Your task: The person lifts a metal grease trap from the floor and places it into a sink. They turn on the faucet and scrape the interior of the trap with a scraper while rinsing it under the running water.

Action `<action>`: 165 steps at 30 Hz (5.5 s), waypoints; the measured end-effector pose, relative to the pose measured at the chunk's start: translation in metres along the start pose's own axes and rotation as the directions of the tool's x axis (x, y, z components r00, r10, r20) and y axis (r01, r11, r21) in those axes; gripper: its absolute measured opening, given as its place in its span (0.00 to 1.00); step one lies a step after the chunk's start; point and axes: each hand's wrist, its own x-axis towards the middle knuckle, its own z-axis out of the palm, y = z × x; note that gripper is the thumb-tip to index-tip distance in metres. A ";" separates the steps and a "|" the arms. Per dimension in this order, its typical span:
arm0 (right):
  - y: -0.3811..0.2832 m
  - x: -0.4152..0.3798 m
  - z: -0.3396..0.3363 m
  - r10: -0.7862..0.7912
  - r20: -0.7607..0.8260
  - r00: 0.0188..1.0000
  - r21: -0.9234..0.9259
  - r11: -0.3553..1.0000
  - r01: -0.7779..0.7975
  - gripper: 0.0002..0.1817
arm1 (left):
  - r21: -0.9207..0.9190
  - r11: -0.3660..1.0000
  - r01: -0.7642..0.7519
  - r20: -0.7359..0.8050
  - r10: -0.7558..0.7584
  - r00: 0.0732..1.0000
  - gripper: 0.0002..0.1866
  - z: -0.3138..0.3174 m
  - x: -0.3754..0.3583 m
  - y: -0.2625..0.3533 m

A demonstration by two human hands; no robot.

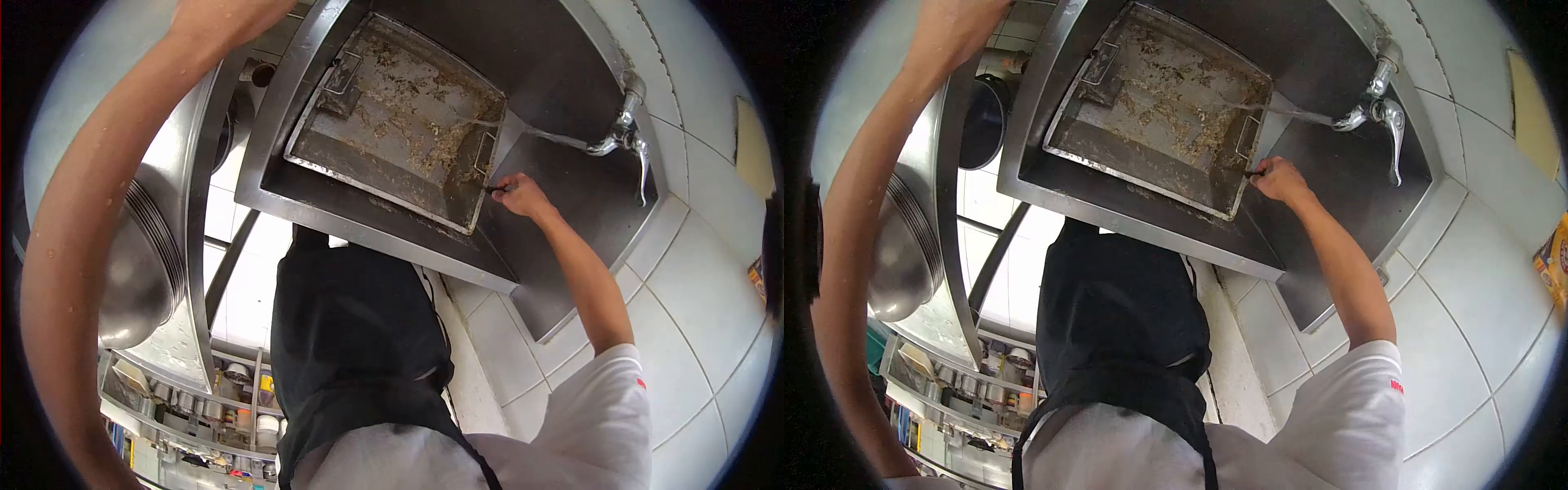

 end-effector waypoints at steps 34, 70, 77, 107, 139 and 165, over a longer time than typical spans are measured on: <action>-0.081 -0.027 0.037 -0.135 0.189 0.973 -0.658 0.718 0.228 0.11 | 0.003 1.000 0.019 -0.007 -0.019 1.000 0.24 0.001 0.003 -0.004; -0.084 0.007 0.108 0.181 0.562 0.807 0.612 -0.747 -0.259 0.12 | 0.011 0.994 0.112 0.063 -0.112 0.992 0.26 -0.005 0.013 0.017; -0.102 0.043 0.108 0.225 0.574 0.787 0.561 -0.809 -0.177 0.13 | 0.091 0.992 0.088 0.043 -0.093 0.995 0.27 0.000 0.013 0.019; -0.021 -0.015 0.067 0.072 0.435 0.898 0.761 -0.563 -0.323 0.13 | 0.061 0.994 0.094 0.024 -0.095 0.995 0.25 -0.002 0.012 0.022; 0.005 -0.104 0.066 0.068 0.377 0.924 0.886 -0.318 -0.338 0.17 | 0.014 0.975 -0.221 -0.064 0.221 0.973 0.23 0.020 0.016 -0.028; 0.044 -0.021 0.040 -0.044 0.648 0.760 0.682 -0.412 -0.605 0.15 | 0.063 0.984 -0.166 -0.049 0.169 0.984 0.22 0.022 0.015 -0.032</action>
